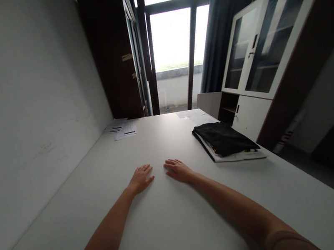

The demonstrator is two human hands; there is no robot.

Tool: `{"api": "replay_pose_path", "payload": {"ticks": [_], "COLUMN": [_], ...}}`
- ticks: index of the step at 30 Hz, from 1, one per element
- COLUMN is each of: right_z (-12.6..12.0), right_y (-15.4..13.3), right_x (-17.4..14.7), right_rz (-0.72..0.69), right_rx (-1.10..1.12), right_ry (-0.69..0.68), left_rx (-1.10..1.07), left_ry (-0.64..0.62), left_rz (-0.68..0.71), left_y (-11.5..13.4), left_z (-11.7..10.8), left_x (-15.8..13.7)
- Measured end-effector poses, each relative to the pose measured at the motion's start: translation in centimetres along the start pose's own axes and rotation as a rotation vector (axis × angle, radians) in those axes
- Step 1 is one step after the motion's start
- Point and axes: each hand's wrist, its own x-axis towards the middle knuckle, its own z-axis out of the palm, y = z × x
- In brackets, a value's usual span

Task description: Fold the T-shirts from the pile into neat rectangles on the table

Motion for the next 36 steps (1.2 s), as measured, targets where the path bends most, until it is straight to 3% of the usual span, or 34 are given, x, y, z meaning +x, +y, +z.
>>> {"api": "replay_pose_path", "payload": {"ticks": [36], "right_z": [0.42], "right_y": [0.5], "right_x": [0.04], "right_rz": [-0.013], "right_rx": [-0.011], "right_ry": [0.018], "left_rx": [0.004], "left_ry": [-0.015], "left_rz": [-0.005], "left_y": [0.42], "left_z": [-0.45], "left_x": [0.0]}}
